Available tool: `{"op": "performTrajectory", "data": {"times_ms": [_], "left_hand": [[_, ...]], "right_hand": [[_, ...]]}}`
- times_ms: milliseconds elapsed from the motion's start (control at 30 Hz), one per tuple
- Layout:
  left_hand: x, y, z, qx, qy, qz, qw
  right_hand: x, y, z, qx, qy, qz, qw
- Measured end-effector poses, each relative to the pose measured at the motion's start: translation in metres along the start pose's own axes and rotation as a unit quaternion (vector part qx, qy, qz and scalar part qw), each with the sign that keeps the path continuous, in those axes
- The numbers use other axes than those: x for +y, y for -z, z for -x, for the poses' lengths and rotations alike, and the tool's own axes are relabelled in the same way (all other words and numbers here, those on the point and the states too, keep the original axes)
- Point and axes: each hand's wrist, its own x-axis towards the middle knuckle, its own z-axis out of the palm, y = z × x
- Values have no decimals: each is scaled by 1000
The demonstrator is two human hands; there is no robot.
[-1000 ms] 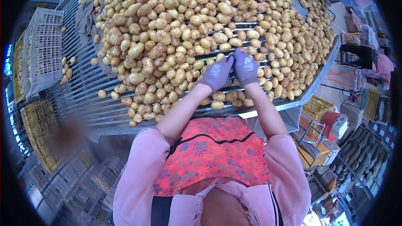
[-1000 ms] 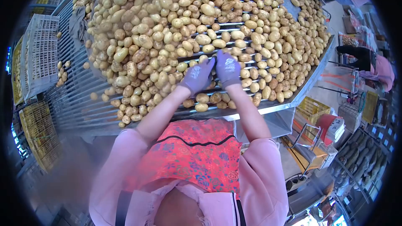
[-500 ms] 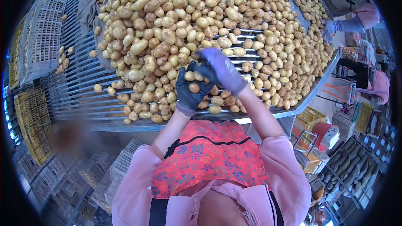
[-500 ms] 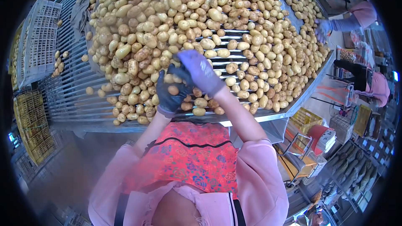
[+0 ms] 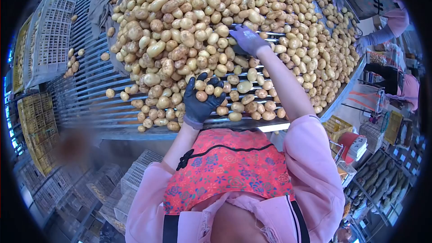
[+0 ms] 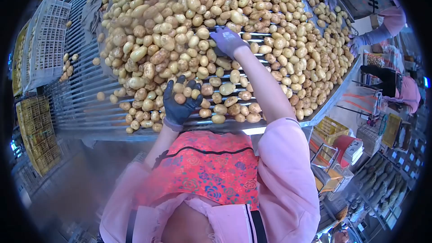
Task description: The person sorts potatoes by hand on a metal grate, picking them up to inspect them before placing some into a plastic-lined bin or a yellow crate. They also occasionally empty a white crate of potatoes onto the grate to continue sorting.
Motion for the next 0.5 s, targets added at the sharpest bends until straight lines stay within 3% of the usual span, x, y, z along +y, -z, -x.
{"op": "performTrajectory", "data": {"times_ms": [33, 67, 100, 133, 167, 200, 300, 367, 400, 433, 467, 500], "left_hand": [[0, 1, 2, -6, -18, -50, 999], [4, -2, 2, 2, 19, 75, 997], [9, -4, 3, 10, 57, 200, 978], [12, -7, 4, -7, 106, 310, 945], [14, -10, 5, -13, 159, 413, 897], [10, -18, 5, -50, 91, 299, 948], [27, -26, 2, -133, 53, 196, 970], [26, -35, 5, -131, 34, 212, 968], [26, -44, 11, -83, 38, 231, 969], [27, -44, 11, -88, 38, 231, 968], [29, -39, 9, -126, -116, -1, 985], [31, -35, 8, -154, -263, -232, 924]], "right_hand": [[2, -9, 14, 53, 5, -12, 998], [0, -12, 29, 152, 6, -36, 988], [1, -13, 42, 153, 7, -34, 988], [-11, 6, 62, 133, -80, -252, 955], [-25, 17, 82, 106, -163, -457, 868], [-40, 18, 101, 154, -129, -456, 867], [-93, -2, 158, 253, -31, -448, 857], [-121, -2, 191, 256, -53, -395, 881], [-126, -6, 209, 252, -87, -479, 837], [-127, -15, 231, 243, -169, -588, 753], [-122, -22, 255, 287, -194, -609, 714], [-117, -30, 286, 299, -249, -634, 668]]}}
